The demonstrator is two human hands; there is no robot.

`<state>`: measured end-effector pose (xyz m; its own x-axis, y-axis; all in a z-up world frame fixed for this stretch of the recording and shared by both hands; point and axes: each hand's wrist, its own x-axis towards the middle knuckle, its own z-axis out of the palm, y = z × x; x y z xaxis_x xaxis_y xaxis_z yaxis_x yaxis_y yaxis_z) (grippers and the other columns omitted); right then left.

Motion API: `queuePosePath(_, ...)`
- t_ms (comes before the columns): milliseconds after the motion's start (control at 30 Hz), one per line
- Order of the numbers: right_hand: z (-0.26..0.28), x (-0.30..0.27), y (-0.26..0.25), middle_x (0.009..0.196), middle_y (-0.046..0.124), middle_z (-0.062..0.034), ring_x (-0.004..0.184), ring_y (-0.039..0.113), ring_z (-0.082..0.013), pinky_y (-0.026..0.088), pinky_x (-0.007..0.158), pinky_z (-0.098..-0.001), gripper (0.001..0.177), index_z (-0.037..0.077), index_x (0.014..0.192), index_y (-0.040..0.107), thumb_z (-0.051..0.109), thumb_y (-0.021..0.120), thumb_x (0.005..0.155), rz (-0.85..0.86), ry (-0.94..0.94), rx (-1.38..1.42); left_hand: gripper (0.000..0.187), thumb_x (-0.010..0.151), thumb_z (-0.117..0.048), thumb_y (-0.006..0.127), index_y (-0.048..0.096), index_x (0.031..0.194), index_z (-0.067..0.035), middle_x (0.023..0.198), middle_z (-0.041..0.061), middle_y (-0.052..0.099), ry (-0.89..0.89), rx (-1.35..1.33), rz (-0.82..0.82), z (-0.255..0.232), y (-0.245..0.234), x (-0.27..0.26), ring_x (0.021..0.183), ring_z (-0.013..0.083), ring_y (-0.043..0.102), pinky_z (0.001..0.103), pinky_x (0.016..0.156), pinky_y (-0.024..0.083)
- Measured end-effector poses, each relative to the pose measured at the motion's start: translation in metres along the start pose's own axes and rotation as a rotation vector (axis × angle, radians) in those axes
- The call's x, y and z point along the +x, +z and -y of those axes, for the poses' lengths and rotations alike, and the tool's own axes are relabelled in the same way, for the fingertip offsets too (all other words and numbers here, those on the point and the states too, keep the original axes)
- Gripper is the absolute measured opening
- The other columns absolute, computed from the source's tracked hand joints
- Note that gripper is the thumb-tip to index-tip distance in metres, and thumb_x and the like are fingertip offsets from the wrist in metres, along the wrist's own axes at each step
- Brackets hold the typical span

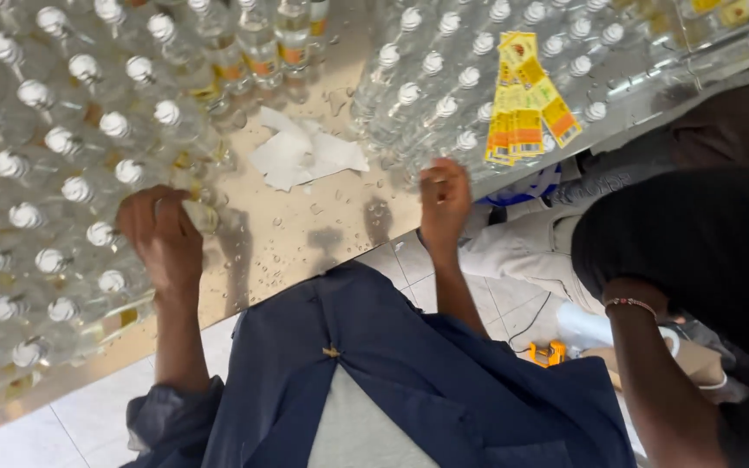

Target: Manually applying adhesive labels to small plastic bottles on a production line.

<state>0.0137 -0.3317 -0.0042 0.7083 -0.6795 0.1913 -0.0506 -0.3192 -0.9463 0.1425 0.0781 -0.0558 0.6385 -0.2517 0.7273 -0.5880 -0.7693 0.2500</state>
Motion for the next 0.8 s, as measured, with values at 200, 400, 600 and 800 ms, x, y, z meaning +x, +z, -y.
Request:
queuePosePath(200,0.058,0.045,-0.026,0.092,0.079,-0.0254,0.086,0.076,-0.0555,0.056,0.078,-0.0683,0.067,0.002,0.157,0.049,0.04,0.07,0.106,0.17,0.05,-0.747,0.01,0.102,0.002,0.075,0.078,0.097,-0.005,0.113,0.009,0.071,-0.102,0.076,-0.097,-0.045,-0.01,0.007,0.105,0.0334,0.07,0.053,0.105,0.052)
queuePosePath(400,0.004,0.073,-0.032,0.082,0.079,-0.0166,0.085,0.079,-0.0476,0.061,0.076,-0.0599,0.047,0.013,0.138,0.065,0.043,0.075,0.103,0.272,0.116,-0.883,0.024,0.098,-0.005,0.073,0.079,0.121,-0.009,0.115,0.009,0.077,-0.288,-0.515,0.134,-0.164,0.007,0.026,0.108,0.0321,0.076,0.044,0.093,0.062)
queuePosePath(600,0.028,-0.008,-0.007,0.074,0.08,-0.0074,0.08,0.083,-0.039,0.063,0.073,-0.0518,0.038,0.035,0.134,0.06,0.042,0.072,0.098,0.717,-0.09,-0.86,0.108,0.084,-0.026,0.093,0.033,0.171,-0.004,0.168,0.026,0.046,-0.297,-0.832,0.546,-0.22,0.054,-0.003,0.153,0.049,0.043,0.065,0.122,0.042)
queuePosePath(800,0.072,-0.032,0.01,0.084,0.082,-0.0139,0.08,0.083,-0.0335,0.066,0.075,-0.0485,0.038,0.02,0.134,0.067,0.023,0.078,0.098,0.974,-0.366,-0.347,0.076,0.077,-0.018,0.092,0.065,0.149,-0.012,0.137,0.015,0.072,-0.481,-0.63,0.41,-0.198,0.052,-0.059,0.126,0.0424,0.069,0.054,0.11,0.057)
